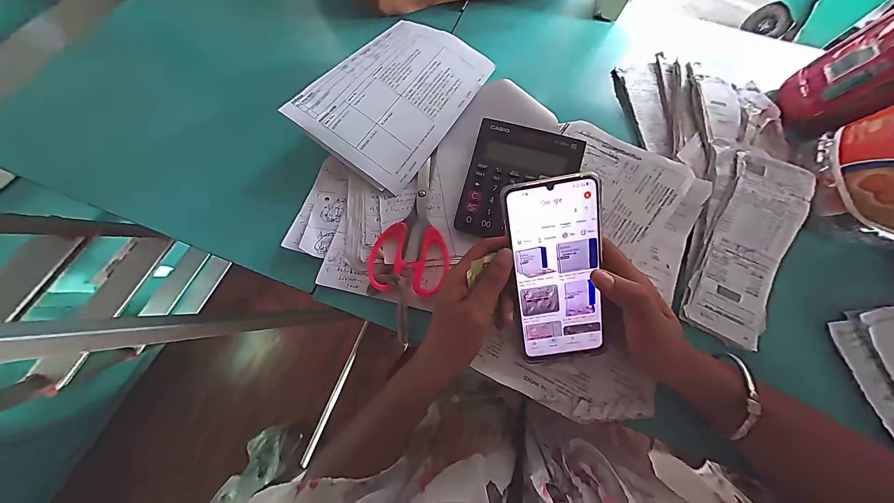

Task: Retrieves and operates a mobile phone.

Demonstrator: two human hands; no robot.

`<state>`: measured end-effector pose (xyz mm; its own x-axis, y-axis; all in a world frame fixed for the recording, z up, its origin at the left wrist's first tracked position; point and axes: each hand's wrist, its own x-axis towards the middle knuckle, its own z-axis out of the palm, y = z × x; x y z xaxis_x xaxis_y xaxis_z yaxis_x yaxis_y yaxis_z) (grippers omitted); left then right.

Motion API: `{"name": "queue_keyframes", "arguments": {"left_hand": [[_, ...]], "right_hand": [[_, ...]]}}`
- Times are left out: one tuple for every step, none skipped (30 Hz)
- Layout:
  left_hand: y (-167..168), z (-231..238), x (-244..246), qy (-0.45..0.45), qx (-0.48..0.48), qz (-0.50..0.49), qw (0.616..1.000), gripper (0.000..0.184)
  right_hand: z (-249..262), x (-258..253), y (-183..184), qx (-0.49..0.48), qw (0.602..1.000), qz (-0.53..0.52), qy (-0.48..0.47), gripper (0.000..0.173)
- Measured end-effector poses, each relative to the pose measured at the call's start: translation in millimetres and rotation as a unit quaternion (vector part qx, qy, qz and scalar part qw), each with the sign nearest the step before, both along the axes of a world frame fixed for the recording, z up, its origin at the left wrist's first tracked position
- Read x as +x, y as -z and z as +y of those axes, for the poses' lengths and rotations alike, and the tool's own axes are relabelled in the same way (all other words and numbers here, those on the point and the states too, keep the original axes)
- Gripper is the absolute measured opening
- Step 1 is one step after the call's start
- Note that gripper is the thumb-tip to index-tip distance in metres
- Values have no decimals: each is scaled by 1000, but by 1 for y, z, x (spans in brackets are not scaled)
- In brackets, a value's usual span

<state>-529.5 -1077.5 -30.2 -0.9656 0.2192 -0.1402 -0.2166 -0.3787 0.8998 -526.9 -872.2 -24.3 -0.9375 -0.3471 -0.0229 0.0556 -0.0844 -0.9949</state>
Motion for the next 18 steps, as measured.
{"name": "queue_keyframes", "arguments": {"left_hand": [[0,0,0,0,-2,0,1000,23],[0,0,0,1,0,0,1000,23],[0,-1,0,2,1,-1,1000,23],[0,-1,0,2,3,1,1000,23],[1,-1,0,2,4,2,1000,23],[1,-1,0,3,3,5,1000,24],[0,0,0,1,1,6,1000,24],[0,0,0,1,0,5,1000,24],[-1,0,0,2,-1,3,1000,24],[-1,0,0,3,-1,1,1000,24],[-2,0,0,5,0,1,1000,25],[-1,0,-1,7,1,3,1000,25],[-1,-1,-1,8,1,6,1000,25],[0,-1,0,9,1,9,1000,25],[1,-1,0,9,0,12,1000,25],[2,-1,0,11,0,13,1000,25],[2,-2,0,13,2,15,1000,25],[3,-2,0,14,4,17,1000,26]], "right_hand": [[0,0,0,0,1000,-2,-1,34],[0,-1,0,-1,1000,-3,-3,34],[0,-1,-1,-2,1000,-4,-6,34],[0,-1,-1,-2,1000,-5,-9,35],[0,-1,-1,-2,1000,-6,-10,35],[0,0,-1,-5,1000,-5,-11,35],[0,0,0,-8,1000,-2,-14,36],[0,0,0,-9,1000,0,-14,36],[0,0,-1,-9,1000,1,-13,35],[0,0,-1,-8,1000,1,-11,33],[0,0,-1,-6,1000,0,-10,32],[0,-1,-1,-6,1000,0,-9,31],[0,0,0,-6,1000,-1,-9,32],[0,0,0,-4,1000,-1,-8,32],[0,0,1,2,1000,0,-8,32],[0,0,0,6,1000,0,-9,32],[0,0,0,12,1000,2,-10,32],[1,-1,-1,19,1000,6,-12,32]]}}
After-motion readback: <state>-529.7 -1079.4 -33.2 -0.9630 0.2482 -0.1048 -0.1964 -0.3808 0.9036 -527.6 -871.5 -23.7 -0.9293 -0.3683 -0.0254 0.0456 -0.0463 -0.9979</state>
